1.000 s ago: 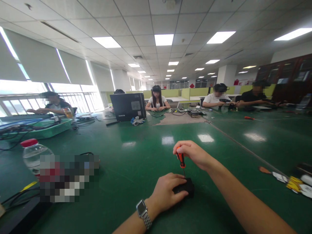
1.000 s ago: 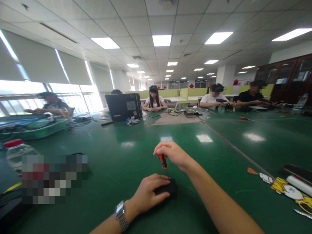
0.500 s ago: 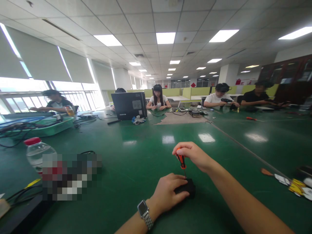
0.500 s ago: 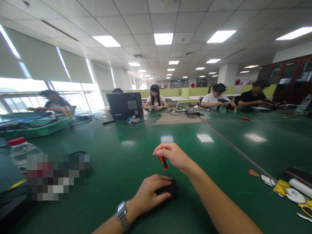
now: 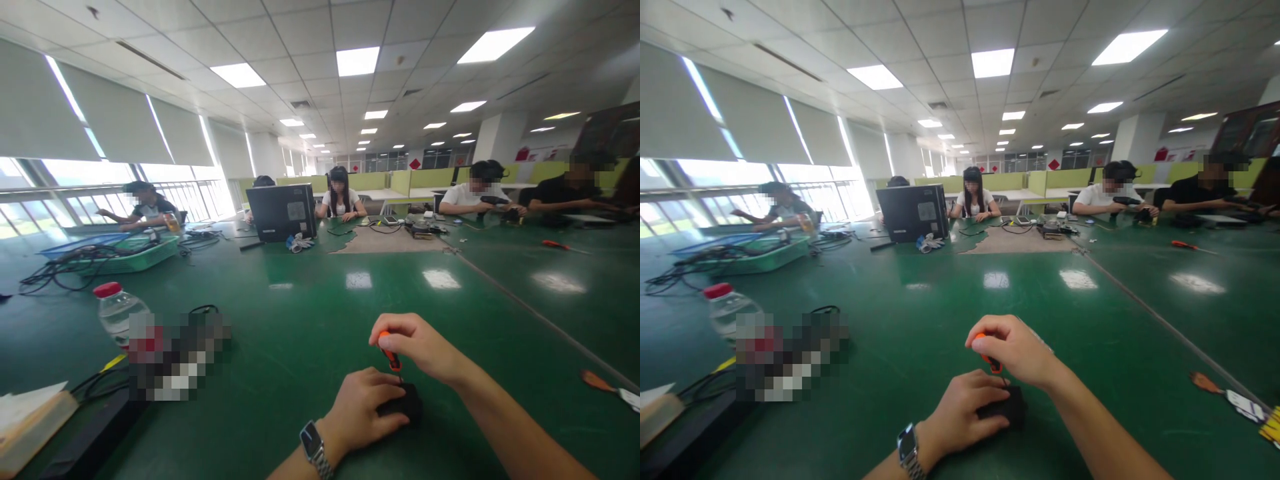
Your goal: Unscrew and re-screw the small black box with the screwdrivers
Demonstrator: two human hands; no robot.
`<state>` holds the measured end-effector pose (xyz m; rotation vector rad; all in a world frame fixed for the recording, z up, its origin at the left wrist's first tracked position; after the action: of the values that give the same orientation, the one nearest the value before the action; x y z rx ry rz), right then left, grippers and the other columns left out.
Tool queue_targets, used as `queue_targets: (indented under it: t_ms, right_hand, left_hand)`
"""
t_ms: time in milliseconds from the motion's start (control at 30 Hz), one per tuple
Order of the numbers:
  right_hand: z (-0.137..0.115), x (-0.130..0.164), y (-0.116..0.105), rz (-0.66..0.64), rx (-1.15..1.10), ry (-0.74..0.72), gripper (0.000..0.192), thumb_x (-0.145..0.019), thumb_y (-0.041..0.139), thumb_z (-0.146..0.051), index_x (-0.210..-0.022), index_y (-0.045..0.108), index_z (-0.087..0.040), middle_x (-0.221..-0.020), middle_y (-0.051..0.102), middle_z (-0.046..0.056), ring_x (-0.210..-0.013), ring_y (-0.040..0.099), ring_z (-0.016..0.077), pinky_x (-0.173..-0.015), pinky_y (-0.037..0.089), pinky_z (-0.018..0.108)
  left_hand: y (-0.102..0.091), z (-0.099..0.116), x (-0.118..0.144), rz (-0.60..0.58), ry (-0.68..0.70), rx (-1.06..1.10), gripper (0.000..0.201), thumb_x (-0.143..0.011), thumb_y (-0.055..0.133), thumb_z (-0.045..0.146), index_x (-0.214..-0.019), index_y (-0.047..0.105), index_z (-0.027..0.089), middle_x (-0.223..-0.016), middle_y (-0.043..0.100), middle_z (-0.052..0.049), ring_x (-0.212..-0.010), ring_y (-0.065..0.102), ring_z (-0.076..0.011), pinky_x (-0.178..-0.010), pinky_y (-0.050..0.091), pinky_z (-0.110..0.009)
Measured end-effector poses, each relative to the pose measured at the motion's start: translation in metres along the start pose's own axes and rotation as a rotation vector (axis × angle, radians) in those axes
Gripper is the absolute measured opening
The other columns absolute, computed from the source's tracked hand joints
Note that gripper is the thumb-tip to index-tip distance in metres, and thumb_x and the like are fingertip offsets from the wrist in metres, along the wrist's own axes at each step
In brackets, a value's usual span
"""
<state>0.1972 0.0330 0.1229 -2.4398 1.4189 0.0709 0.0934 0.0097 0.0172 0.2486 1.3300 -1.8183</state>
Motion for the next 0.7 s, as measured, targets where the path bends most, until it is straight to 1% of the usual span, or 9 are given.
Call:
queue_targets:
  t_ms: [100,267,333,467,500,600,700]
  right_hand:
    - [-0.001,0.002,0.002,-0.024,0.013,0.021,0.013,-0.077,0.056,-0.024,-0.08,0.066,-0.016,-0.067,0.056,0.0,-0.056,0.05,0.0109,-0.053,0.04,0.023]
    - [-0.003,0.004,-0.002,-0.01,0.029,0.048,0.014,-0.077,0.054,-0.021,-0.081,0.066,-0.016,-0.073,0.061,0.001,-0.059,0.053,0.0113,-0.055,0.043,0.024]
    - [-0.006,0.005,-0.006,0.016,0.052,0.041,0.016,-0.078,0.05,-0.02,-0.08,0.066,-0.017,-0.076,0.063,0.002,-0.059,0.054,0.0117,-0.056,0.044,0.024]
    - [-0.018,0.008,-0.016,0.09,0.185,-0.023,0.02,-0.074,0.047,-0.014,-0.071,0.066,-0.016,-0.086,0.062,0.004,-0.068,0.059,0.0132,-0.062,0.047,0.024]
    - [-0.019,0.009,-0.018,0.104,0.202,-0.017,0.02,-0.074,0.046,-0.014,-0.071,0.066,-0.016,-0.085,0.061,0.003,-0.067,0.059,0.0132,-0.061,0.048,0.024]
    - [-0.017,0.009,-0.022,0.131,0.217,0.031,0.024,-0.078,0.041,-0.015,-0.076,0.065,-0.017,-0.071,0.058,0.001,-0.061,0.058,0.013,-0.057,0.047,0.024]
    - [-0.012,0.005,-0.022,0.152,0.24,0.008,0.028,-0.082,0.038,-0.017,-0.08,0.065,-0.017,-0.072,0.06,0.001,-0.062,0.058,0.0131,-0.056,0.046,0.024]
  left_hand:
    - [0.001,-0.002,0.0,0.007,-0.007,-0.004,0.033,-0.079,0.068,0.042,-0.104,0.067,0.021,-0.108,0.07,-0.005,-0.086,0.065,-0.0217,-0.075,0.053,-0.031]
    - [0.0,-0.001,0.0,0.006,0.0,-0.013,0.032,-0.08,0.066,0.042,-0.106,0.065,0.022,-0.108,0.07,-0.004,-0.084,0.065,-0.0219,-0.072,0.053,-0.032]
    - [-0.001,0.001,-0.002,-0.002,0.016,-0.014,0.031,-0.081,0.064,0.041,-0.107,0.064,0.022,-0.11,0.07,-0.004,-0.084,0.065,-0.0216,-0.072,0.052,-0.031]
    - [-0.002,0.002,-0.003,-0.019,0.023,-0.01,0.03,-0.082,0.063,0.041,-0.107,0.063,0.022,-0.11,0.069,-0.004,-0.086,0.065,-0.0217,-0.072,0.052,-0.031]
    - [-0.002,0.002,-0.003,-0.022,0.016,-0.009,0.031,-0.082,0.063,0.041,-0.107,0.063,0.022,-0.111,0.069,-0.004,-0.086,0.065,-0.0219,-0.072,0.052,-0.031]
    - [-0.001,0.001,-0.002,-0.034,-0.007,-0.007,0.033,-0.081,0.064,0.04,-0.108,0.062,0.022,-0.113,0.068,-0.004,-0.089,0.064,-0.0229,-0.073,0.052,-0.032]
    - [-0.001,0.0,-0.002,-0.05,-0.019,0.005,0.034,-0.08,0.065,0.039,-0.109,0.062,0.022,-0.113,0.068,-0.005,-0.09,0.065,-0.023,-0.075,0.052,-0.033]
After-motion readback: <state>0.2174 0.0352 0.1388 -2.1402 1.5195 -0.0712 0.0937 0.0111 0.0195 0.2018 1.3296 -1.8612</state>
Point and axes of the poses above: each hand's wrist, its own x-axis away from the middle knuckle, its own y-axis out of the palm, z = x × y, the point moved 5 cm from there along -x, towards the middle knuckle
